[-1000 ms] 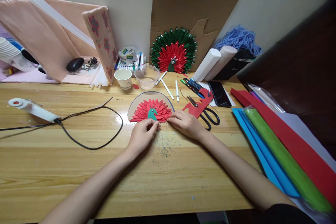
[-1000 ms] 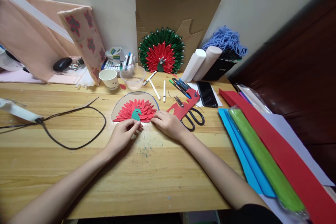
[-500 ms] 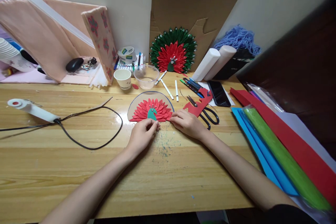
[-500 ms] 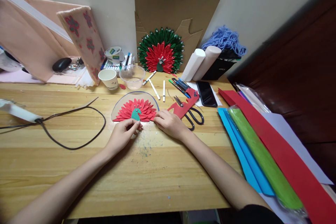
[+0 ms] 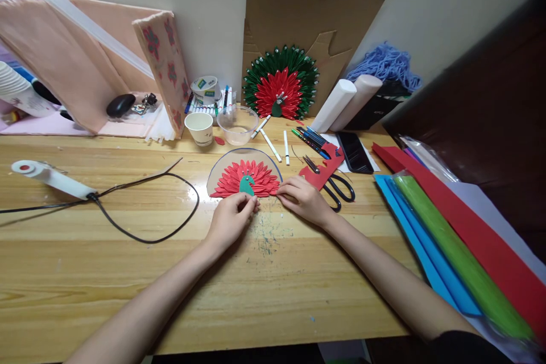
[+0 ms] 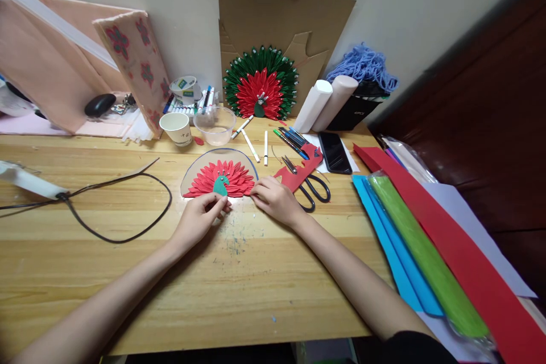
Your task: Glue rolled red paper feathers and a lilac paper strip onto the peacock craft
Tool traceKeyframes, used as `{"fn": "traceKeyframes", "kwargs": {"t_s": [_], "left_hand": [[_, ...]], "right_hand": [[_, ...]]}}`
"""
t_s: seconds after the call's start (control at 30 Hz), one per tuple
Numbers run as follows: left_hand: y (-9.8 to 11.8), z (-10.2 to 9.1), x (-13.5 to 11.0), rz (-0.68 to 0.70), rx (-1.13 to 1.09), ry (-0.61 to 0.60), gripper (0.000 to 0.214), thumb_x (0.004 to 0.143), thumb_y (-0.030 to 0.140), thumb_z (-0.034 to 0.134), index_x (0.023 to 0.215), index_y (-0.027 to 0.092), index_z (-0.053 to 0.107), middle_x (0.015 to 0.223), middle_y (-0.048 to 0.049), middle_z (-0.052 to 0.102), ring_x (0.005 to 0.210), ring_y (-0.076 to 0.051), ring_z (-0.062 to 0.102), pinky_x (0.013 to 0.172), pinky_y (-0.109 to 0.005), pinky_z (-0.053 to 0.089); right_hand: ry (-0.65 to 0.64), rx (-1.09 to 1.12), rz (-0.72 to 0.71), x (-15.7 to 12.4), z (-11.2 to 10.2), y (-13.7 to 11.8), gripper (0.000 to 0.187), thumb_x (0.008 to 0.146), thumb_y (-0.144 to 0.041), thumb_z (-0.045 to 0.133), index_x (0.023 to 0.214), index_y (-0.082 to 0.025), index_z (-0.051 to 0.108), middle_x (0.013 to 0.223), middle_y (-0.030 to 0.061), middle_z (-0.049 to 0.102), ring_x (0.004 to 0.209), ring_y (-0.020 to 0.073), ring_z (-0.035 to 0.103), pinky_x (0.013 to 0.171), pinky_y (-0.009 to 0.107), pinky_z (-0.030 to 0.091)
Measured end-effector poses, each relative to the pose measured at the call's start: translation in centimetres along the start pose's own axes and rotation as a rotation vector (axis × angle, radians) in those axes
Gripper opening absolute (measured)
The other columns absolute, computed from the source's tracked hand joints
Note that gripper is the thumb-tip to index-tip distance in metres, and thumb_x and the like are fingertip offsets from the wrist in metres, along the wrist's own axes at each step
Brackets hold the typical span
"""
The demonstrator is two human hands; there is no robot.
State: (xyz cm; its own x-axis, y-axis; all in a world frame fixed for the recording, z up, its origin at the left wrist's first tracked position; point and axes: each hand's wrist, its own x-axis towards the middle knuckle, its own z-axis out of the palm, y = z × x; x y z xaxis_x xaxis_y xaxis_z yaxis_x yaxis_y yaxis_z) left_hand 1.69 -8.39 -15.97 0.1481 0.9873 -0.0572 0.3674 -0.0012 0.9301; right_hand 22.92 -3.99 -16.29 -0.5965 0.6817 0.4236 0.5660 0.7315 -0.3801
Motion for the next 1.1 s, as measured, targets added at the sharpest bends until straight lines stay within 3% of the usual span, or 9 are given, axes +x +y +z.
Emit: {"fn": "traceKeyframes", "kwargs": {"t_s": [0.2,0.3,0.43,0.6,0.8,0.93,1.1], "left_hand": [[0.3,-0.2,-0.3,0.094,0.102,0.035,0.030,0.087,0.039,0.043,0.078,0.017,0.063,0.077,-0.0042,0.067,0.070,-0.016,0.061,0.066,-0.027,0.046],[1.0,-0.3,-0.6,0.324,0.250,0.099,0.021,0.086,0.032,0.049,0.094,0.018,0.063,0.090,-0.0062,0.065,0.084,-0.017,0.060,0.075,-0.030,0.047],[1.7,-0.4,-1.0,0.641,0.362,0.127,0.031,0.083,0.022,0.055,0.114,0.021,0.057,0.107,-0.0080,0.062,0.099,-0.018,0.056,0.085,-0.033,0.046],[1.7,-0.6,-1.3,0.816,0.397,0.177,0.025,0.083,0.015,0.055,0.107,0.018,0.060,0.093,-0.0072,0.067,0.083,-0.015,0.059,0.072,-0.028,0.049],[1.3,-1.0,-1.5,0.932,0.427,0.231,0.034,0.084,0.010,0.052,0.116,0.021,0.056,0.088,-0.0060,0.068,0.077,-0.013,0.060,0.066,-0.026,0.047],[1.2,-1.4,-1.4,0.989,0.468,0.242,0.042,0.082,0.007,0.052,0.121,0.020,0.052,0.093,-0.0071,0.068,0.082,-0.015,0.060,0.068,-0.028,0.048],[1.4,-1.9,-1.3,0.997,0.509,0.274,0.040,0.083,0.007,0.050,0.122,0.020,0.052,0.093,-0.0073,0.068,0.082,-0.015,0.062,0.070,-0.029,0.049]], "right_hand": [[0.030,-0.140,-0.081,-0.4,-1.4,-0.3,0.012,0.085,-0.016,0.050,0.087,-0.018,0.062,0.083,0.0092,0.064,0.078,0.0199,0.055,0.069,0.034,0.048],[0.036,-0.175,-0.133,-0.6,-2.7,-1.3,0.012,0.084,-0.015,0.050,0.086,-0.018,0.062,0.082,0.0089,0.065,0.078,0.0196,0.056,0.068,0.034,0.049],[0.104,-0.203,-0.297,-0.3,-3.9,-3.3,0.015,0.083,-0.012,0.052,0.088,-0.020,0.063,0.080,0.0074,0.067,0.075,0.0183,0.059,0.065,0.032,0.051],[0.100,-0.237,-0.375,0.1,-4.3,-4.6,0.016,0.082,-0.014,0.054,0.089,-0.024,0.065,0.082,0.0047,0.070,0.076,0.0175,0.063,0.065,0.031,0.054],[0.157,-0.020,-0.260,0.0,-4.1,-5.5,0.021,0.080,-0.012,0.057,0.094,-0.025,0.064,0.086,0.0038,0.070,0.078,0.0166,0.065,0.067,0.031,0.056],[0.241,0.284,0.050,0.7,-4.4,-7.3,0.017,0.077,-0.014,0.060,0.091,-0.022,0.065,0.082,0.0037,0.069,0.072,0.0153,0.064,0.063,0.029,0.055],[0.145,0.528,0.330,1.6,-4.7,-8.1,0.008,0.076,-0.024,0.065,0.082,-0.020,0.067,0.078,0.0029,0.069,0.070,0.0148,0.064,0.063,0.028,0.054]]}}
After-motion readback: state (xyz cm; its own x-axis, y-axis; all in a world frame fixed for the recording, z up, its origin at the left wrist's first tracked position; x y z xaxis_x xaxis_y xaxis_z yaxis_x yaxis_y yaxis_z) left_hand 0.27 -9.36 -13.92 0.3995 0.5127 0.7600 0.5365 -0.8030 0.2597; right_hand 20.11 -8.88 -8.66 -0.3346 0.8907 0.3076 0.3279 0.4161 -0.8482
